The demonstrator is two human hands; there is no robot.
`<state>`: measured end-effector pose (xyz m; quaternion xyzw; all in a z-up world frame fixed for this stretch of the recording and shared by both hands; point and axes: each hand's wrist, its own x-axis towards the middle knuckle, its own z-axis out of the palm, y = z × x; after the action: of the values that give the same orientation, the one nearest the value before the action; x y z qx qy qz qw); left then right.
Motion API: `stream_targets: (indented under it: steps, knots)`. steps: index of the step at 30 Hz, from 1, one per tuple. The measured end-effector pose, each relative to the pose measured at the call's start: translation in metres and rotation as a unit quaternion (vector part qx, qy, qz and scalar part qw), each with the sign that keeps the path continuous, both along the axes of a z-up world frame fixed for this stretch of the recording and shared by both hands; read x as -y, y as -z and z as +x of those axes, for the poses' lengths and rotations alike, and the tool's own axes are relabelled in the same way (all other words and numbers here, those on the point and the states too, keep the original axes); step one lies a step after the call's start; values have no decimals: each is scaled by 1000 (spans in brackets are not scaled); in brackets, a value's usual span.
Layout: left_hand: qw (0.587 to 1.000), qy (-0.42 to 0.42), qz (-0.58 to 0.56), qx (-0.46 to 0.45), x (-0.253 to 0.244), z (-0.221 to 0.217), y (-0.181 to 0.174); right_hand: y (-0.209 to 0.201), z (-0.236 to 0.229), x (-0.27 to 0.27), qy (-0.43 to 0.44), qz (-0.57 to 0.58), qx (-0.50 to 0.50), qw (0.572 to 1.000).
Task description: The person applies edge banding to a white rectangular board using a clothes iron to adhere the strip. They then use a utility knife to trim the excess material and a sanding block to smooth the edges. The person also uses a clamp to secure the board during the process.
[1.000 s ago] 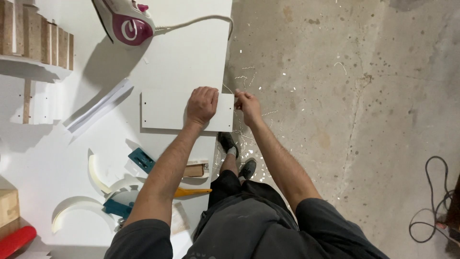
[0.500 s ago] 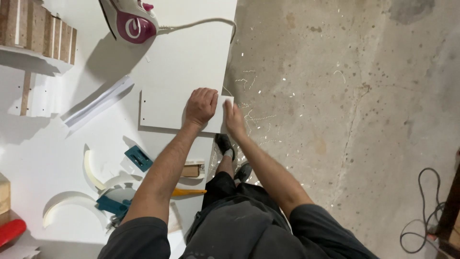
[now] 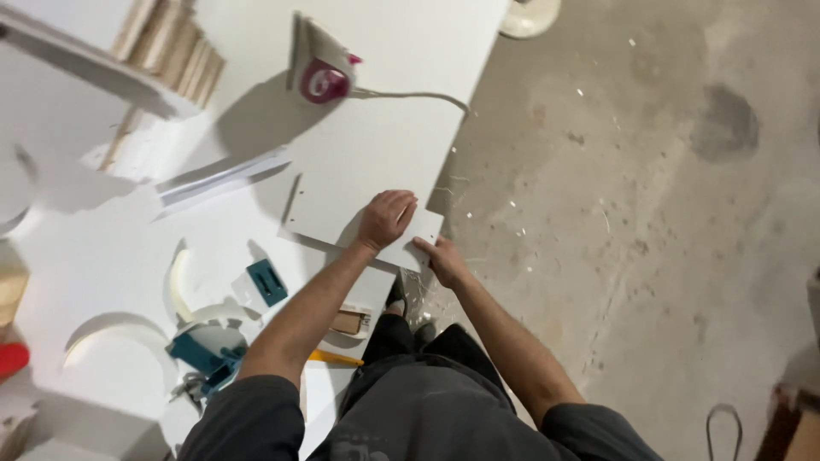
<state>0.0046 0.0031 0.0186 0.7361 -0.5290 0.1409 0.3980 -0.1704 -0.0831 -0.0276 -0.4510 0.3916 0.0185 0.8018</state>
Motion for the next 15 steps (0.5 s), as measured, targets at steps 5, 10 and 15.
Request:
stream_targets:
  steps: [5,10,15]
  knots:
    - [958,-156,-54,-235,-71,-17,-30,-41,2,11,-21,-35,-12,999]
    - [830,-378,-66,-404,-130,-69,-60,-87,15,34,-13,-26,9,1000]
    - [457,-350,-445,-686,-75,-90,-139,-78,36,57,-174,34,95,980]
